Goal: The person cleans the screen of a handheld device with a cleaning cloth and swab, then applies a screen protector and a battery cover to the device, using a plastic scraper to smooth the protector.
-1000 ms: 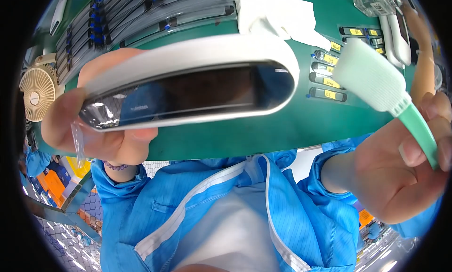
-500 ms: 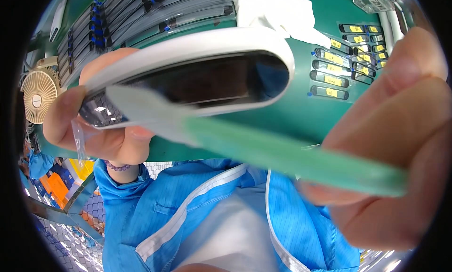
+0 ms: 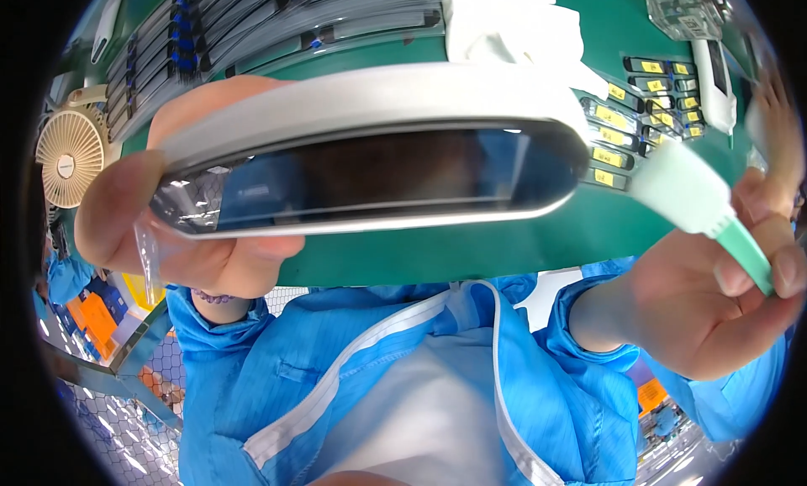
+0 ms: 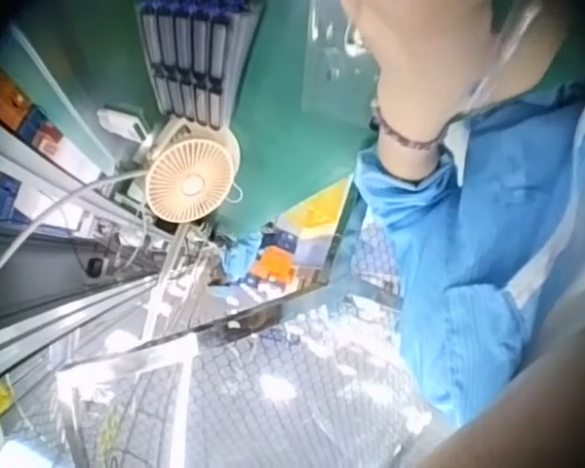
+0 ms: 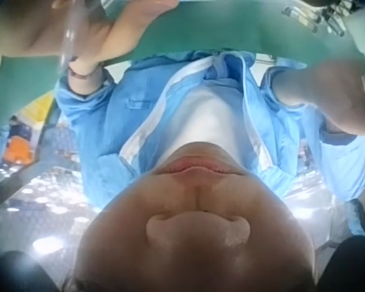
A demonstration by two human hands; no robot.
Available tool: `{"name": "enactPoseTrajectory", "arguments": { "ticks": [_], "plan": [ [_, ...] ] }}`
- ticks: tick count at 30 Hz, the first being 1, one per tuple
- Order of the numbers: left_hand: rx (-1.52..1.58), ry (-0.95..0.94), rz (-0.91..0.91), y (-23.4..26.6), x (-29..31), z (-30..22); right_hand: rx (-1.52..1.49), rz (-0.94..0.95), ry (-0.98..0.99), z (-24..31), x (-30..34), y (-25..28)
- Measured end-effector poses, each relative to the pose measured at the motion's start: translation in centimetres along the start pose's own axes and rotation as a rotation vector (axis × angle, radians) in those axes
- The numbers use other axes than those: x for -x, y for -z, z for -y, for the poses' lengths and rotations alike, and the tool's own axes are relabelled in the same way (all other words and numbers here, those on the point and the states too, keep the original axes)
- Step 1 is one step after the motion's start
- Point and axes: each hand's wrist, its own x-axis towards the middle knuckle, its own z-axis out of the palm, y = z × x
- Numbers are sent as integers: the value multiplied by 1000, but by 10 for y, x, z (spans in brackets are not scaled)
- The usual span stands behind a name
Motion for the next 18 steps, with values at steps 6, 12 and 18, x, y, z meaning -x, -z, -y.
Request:
{"name": "enactPoseTrajectory", "arguments": {
  "ticks": [6,12,18],
  "plan": [
    [43,99,59,-8,-9,-15,836,289,532,-33,-10,-49],
    [98,185,101,-5,-5,-22,624,-128,187,-22,-21,-80],
    [-130,-217,8,-11,0,-5,-28,255,60,-31,-32,-63]
  ]
}}
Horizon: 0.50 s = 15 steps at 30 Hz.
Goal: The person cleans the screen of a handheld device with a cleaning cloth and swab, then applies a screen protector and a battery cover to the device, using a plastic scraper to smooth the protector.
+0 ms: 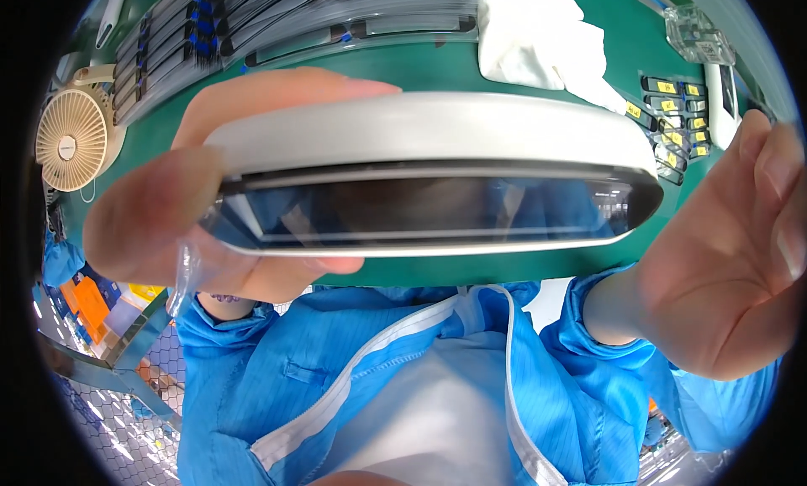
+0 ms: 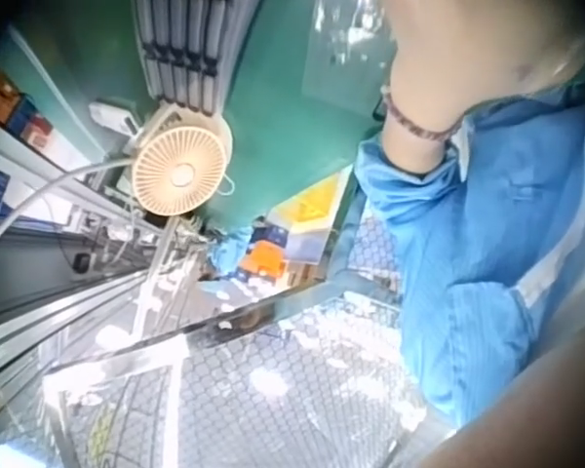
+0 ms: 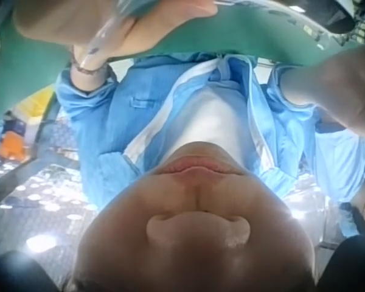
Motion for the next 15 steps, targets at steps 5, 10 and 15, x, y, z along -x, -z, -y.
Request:
{"name": "enactPoseTrajectory", "arguments": {
  "ticks": [5,10,15],
  "plan": [
    [-150,-112,-87,-8,7,9,439,76,-2,15,15,26],
    [-126,-62,-296,-27,10,1,767,299,131,6,5,38],
    [-28,121,-316,-34,25,7,710,326,138,10,-7,83]
  ]
}}
